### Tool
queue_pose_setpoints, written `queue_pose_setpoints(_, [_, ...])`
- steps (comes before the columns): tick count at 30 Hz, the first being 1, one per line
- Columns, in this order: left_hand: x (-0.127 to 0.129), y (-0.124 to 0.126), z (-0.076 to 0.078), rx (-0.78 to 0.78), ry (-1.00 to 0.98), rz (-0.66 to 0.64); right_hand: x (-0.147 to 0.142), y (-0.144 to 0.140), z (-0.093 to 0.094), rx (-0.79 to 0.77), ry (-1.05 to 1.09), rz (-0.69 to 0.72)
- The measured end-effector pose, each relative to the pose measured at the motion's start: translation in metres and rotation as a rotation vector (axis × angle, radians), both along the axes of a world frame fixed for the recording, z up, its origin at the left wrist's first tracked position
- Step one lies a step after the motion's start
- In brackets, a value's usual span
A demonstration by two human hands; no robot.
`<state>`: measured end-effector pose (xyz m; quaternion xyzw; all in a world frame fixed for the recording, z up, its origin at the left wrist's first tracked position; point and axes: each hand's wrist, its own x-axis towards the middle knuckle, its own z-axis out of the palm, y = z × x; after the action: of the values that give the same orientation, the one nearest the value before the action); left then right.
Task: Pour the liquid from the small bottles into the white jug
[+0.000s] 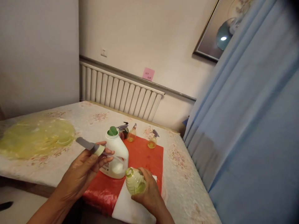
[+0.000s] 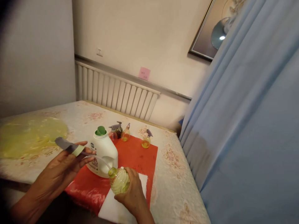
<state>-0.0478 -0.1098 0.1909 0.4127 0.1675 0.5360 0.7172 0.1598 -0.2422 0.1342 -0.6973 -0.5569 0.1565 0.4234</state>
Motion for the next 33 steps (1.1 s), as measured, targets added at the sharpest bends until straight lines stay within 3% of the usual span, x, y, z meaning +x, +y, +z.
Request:
queue_pose_setpoints(4, [0.015,-0.008,-0.014,-0.008,0.129,-0.089,-0.003,0.002,0.000,0.018,0.025,0.002])
queue_pose_setpoints(9, [0.036,-0.019,-0.030,0.115,0.412,-0.158,-0.012,0.004,0.001,0.025,0.066,-0.022])
queue_pose_setpoints(16, [0.046,-0.017,-0.047,0.247,0.499,-0.248,-0.019,0.001,-0.004,0.030,0.070,-0.058])
queue_pose_setpoints(28, [0.042,-0.009,-0.047,0.364,0.570,-0.307,-0.029,-0.004,0.007,-0.006,0.130,-0.099])
queue_pose_setpoints(33, [0.040,-0.011,-0.039,0.445,0.649,-0.312,-0.031,-0.005,0.004,0.003,0.153,-0.124])
